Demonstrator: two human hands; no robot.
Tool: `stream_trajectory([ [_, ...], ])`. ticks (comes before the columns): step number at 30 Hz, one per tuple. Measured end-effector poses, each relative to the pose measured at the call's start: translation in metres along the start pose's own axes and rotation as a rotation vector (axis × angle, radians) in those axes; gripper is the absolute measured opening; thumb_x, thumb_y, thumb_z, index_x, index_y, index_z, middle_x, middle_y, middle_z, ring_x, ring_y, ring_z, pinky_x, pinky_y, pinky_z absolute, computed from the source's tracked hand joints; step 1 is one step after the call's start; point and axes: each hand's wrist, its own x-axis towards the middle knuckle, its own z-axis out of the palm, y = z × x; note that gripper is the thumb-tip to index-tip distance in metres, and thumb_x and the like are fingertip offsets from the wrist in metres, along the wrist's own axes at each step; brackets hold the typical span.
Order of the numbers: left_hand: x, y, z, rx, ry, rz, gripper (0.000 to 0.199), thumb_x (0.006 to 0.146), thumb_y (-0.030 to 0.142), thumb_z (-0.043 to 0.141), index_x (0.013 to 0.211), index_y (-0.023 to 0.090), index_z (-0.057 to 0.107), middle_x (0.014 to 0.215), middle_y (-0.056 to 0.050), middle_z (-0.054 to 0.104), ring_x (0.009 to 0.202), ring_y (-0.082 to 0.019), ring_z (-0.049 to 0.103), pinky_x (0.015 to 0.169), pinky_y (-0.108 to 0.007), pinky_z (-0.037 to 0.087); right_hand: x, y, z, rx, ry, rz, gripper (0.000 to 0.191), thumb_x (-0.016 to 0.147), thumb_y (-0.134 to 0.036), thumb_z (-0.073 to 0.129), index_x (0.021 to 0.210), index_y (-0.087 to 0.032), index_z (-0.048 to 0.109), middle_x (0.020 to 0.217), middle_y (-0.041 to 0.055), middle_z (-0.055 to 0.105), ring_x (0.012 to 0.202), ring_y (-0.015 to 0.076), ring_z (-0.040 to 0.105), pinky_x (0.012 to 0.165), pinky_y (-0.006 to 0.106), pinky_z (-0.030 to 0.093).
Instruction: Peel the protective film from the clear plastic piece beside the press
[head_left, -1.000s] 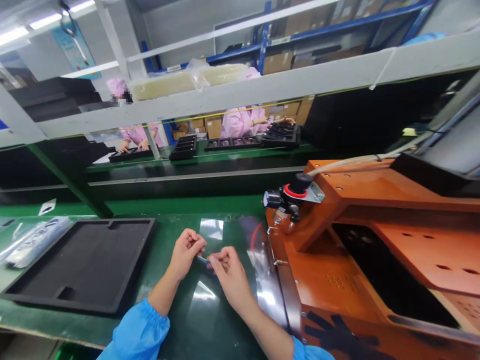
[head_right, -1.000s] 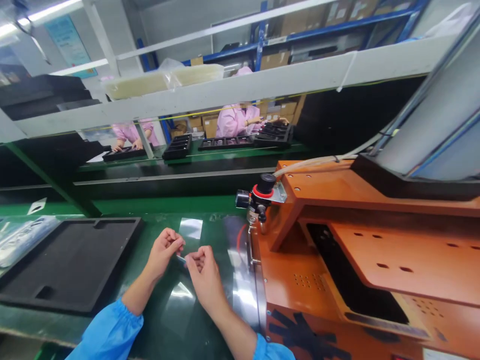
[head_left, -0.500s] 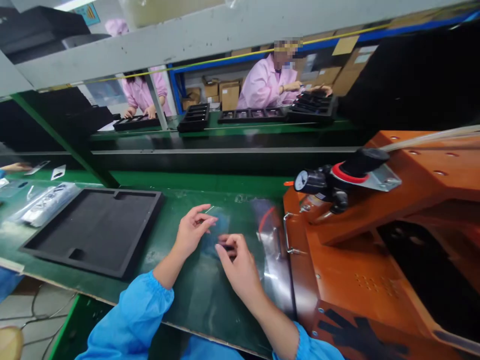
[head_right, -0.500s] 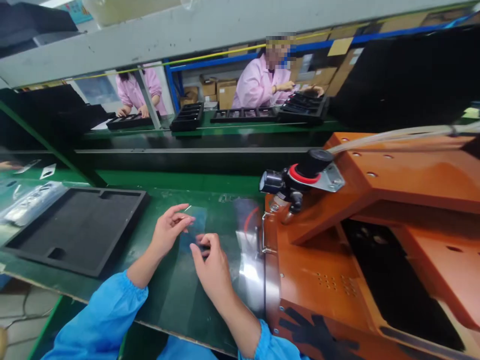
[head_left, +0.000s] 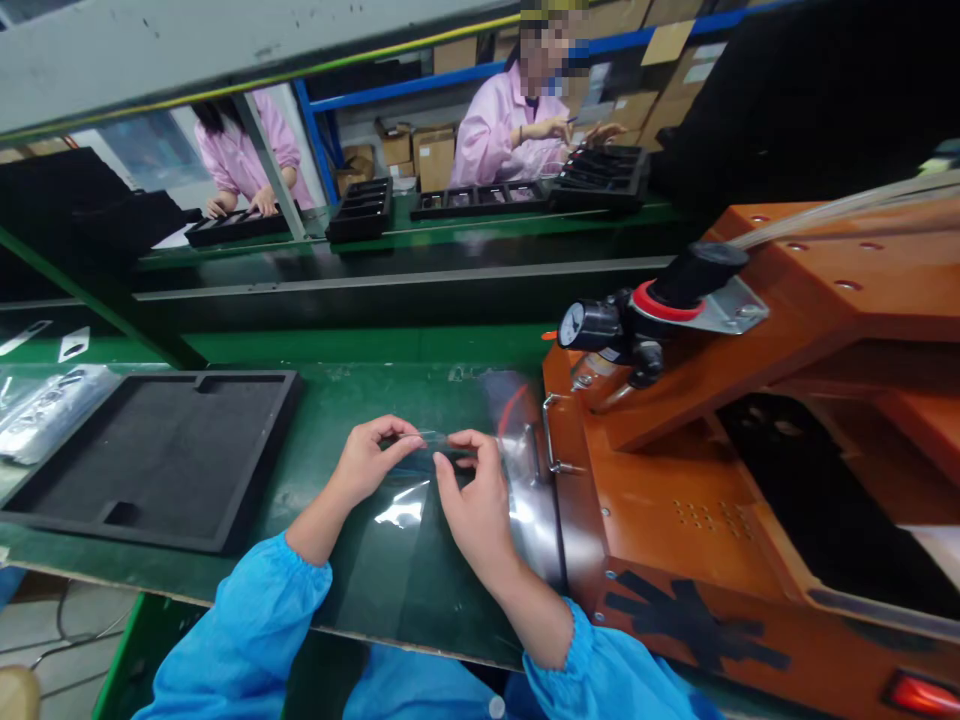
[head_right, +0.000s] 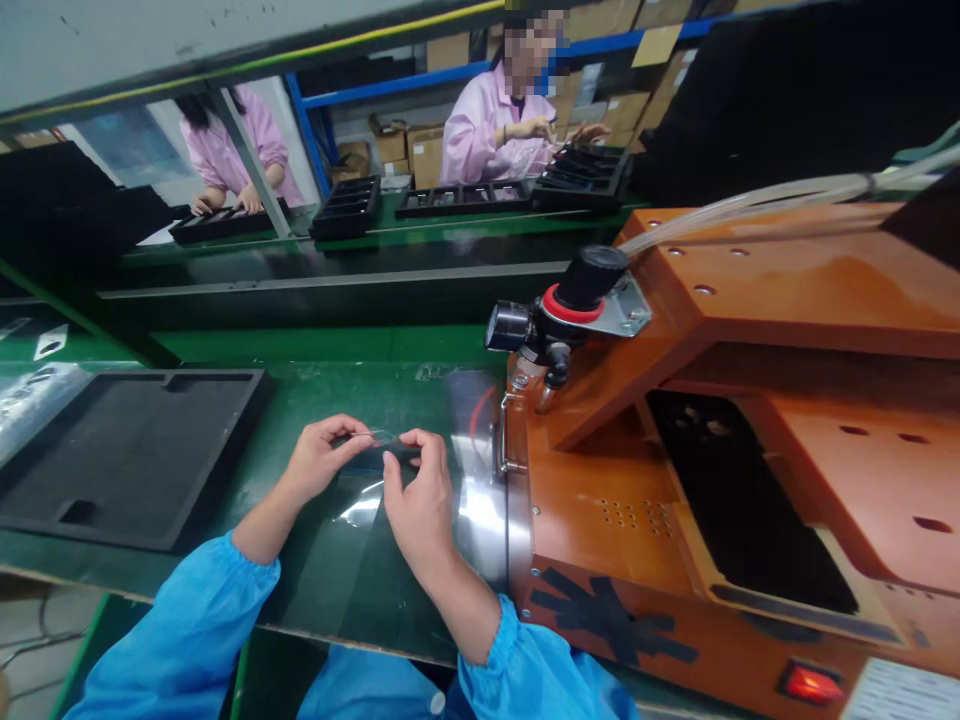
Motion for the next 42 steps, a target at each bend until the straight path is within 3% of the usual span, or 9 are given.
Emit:
stream_trajectory([
  [3, 0.000, 0.002, -0.002, 0.035, -0.024, -0.004, 0.035, 0.081, 0.055, 0.082, 0.082, 0.020, 0.079, 0.081, -0.004, 0.078, 0.077, -0.019, 0.071, 0.074, -0.028, 0.055, 0.001, -0.002, -0.003, -0.074, 0.055, -0.103, 0.018, 0.101, -0.032, 0.059, 0.117, -0.023, 0.057, 0.115, 0.0108, 0.065, 0.108, 0.0257, 0.065, 0.088, 0.041, 0.059],
  [8, 0.000, 0.004, -0.005, 0.119, -0.096, 0.002, 0.037, 0.082, 0.057, 0.082, 0.081, 0.020, 0.080, 0.080, -0.004, 0.077, 0.076, -0.020, 0.070, 0.071, -0.028, 0.054, 0.003, -0.003, -0.005, -0.140, 0.020, -0.217, 0.015, 0.105, -0.028, 0.058, 0.119, -0.023, 0.062, 0.115, 0.0103, 0.067, 0.113, 0.0264, 0.065, 0.098, 0.045, 0.055],
  [13, 0.001, 0.006, -0.010, 0.156, -0.234, -0.048, 0.031, 0.084, 0.052, 0.079, 0.083, 0.021, 0.080, 0.081, -0.004, 0.077, 0.074, -0.018, 0.069, 0.068, -0.026, 0.052, 0.002, -0.003, -0.007, -0.212, -0.025, -0.246, 0.011, 0.106, -0.027, 0.059, 0.112, -0.023, 0.068, 0.108, 0.0076, 0.069, 0.107, 0.0254, 0.065, 0.093, 0.042, 0.051],
  [18, 0.003, 0.004, -0.015, 0.253, -0.303, -0.014, 0.027, 0.088, 0.048, 0.076, 0.083, 0.022, 0.079, 0.079, -0.003, 0.077, 0.075, -0.018, 0.070, 0.070, -0.026, 0.051, 0.001, -0.003, -0.008, -0.322, -0.080, -0.279, 0.013, 0.107, -0.025, 0.057, 0.111, -0.023, 0.070, 0.108, 0.0068, 0.069, 0.103, 0.0248, 0.064, 0.088, 0.040, 0.046],
  [27, 0.002, 0.010, -0.019, 0.235, -0.321, -0.007, 0.025, 0.088, 0.045, 0.077, 0.083, 0.021, 0.079, 0.074, -0.003, 0.074, 0.068, -0.017, 0.068, 0.067, -0.025, 0.051, 0.002, -0.001, -0.008, -0.380, -0.129, -0.317, 0.013, 0.109, -0.024, 0.057, 0.111, -0.023, 0.070, 0.105, 0.0055, 0.072, 0.099, 0.0241, 0.066, 0.083, 0.039, 0.042],
  [34, 0.002, 0.008, -0.018, 0.266, -0.338, 0.045, 0.032, 0.090, 0.052, 0.077, 0.082, 0.021, 0.078, 0.073, -0.003, 0.074, 0.067, -0.016, 0.066, 0.066, -0.025, 0.050, 0.001, 0.001, -0.008, -0.391, -0.154, -0.321, 0.010, 0.108, -0.022, 0.059, 0.110, -0.022, 0.069, 0.103, 0.0054, 0.072, 0.098, 0.0243, 0.066, 0.083, 0.039, 0.041],
  [42, 0.002, 0.007, -0.019, 0.282, -0.326, 0.075, 0.031, 0.091, 0.051, 0.077, 0.082, 0.021, 0.078, 0.075, -0.003, 0.074, 0.068, -0.016, 0.067, 0.066, -0.025, 0.049, 0.002, 0.001, -0.009, -0.366, -0.173, -0.269, 0.014, 0.108, -0.025, 0.056, 0.104, -0.024, 0.069, 0.098, 0.0039, 0.071, 0.094, 0.0225, 0.067, 0.081, 0.037, 0.042],
])
